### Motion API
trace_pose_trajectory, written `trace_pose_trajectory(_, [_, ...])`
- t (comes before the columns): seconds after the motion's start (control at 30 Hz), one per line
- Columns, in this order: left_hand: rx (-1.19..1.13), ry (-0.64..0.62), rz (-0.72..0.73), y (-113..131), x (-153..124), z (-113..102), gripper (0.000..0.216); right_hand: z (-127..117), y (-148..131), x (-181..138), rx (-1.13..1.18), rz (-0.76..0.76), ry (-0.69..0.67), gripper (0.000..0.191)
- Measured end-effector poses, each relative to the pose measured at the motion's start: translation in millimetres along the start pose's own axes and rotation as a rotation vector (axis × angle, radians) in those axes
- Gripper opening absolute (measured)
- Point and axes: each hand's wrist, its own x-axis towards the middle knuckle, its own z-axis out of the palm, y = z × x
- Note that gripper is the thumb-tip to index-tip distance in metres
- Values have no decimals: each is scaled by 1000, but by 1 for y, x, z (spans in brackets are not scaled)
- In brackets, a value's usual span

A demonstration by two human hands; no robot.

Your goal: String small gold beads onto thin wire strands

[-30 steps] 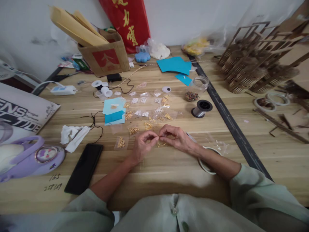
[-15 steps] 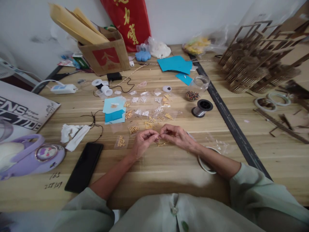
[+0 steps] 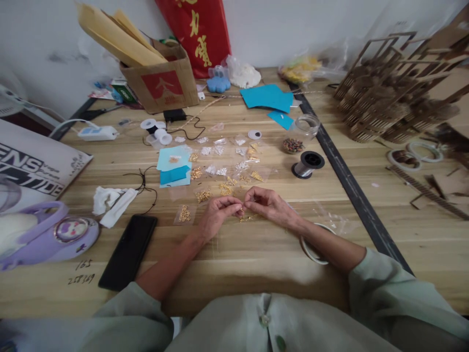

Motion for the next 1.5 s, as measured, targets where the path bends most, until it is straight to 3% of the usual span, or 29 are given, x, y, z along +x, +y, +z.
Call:
trace_pose_trajectory(0.27, [-149, 16, -31, 0, 2, 0, 17, 0, 4, -2, -98, -105, 17, 19])
trace_pose_trajectory(0.5, [-276, 35, -48, 2, 4, 1, 20, 1, 12, -4, -354, -387, -4, 17])
trace_pose_trajectory(0.67, [-303, 58, -81, 4, 3, 1, 23, -1, 14, -4, -490, -492, -75, 13])
trace_pose_trajectory(1.1, [-312, 38, -85, 4, 2, 4, 24, -4, 28, -7, -867, -658, -20, 18])
trace_pose_trajectory(1.5, [-301, 30, -66, 3, 2, 3, 23, -1, 29, -4, -902, -685, 33, 13])
